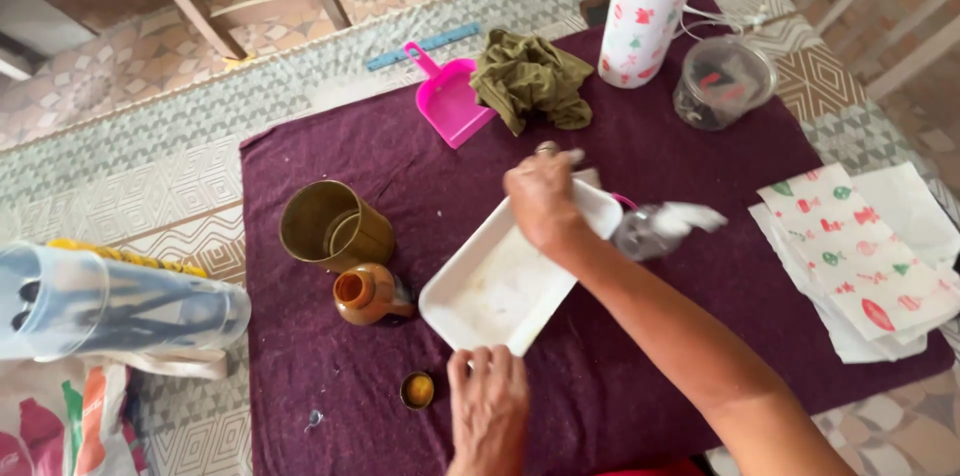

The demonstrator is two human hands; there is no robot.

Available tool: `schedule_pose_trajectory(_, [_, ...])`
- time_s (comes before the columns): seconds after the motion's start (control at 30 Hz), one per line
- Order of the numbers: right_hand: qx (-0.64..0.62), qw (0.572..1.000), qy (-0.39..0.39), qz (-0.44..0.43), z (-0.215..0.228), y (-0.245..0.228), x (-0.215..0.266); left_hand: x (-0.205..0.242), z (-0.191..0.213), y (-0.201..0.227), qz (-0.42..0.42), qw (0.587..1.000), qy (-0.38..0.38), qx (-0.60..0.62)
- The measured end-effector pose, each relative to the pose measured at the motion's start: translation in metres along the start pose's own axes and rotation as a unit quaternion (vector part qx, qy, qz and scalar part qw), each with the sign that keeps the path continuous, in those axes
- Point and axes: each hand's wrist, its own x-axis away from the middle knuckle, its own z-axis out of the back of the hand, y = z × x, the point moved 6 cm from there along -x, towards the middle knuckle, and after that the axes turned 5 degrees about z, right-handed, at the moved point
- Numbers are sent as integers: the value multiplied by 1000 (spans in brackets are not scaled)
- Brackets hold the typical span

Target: Cleaning a small metal container and a bottle using a spray, cloth, and brush

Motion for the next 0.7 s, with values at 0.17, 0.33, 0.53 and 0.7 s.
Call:
schedule_pose_trajectory(0.17, [-130, 986, 98, 18, 61, 29, 29, -24, -11, -31, 31, 999, 11, 3])
schedule_pose_trajectory(0.33, [-319, 861, 340, 201, 99, 11, 95, -40, -26, -49, 65, 997, 16, 37])
schedule_pose_trajectory(0.53, [-389, 847, 335, 138, 72, 28, 202, -71, -33, -55, 101, 994, 35, -28])
schedule_pose_trajectory(0.7, [-292, 875, 372, 105, 86, 71, 251, -56, -35, -67, 125, 990, 6, -62])
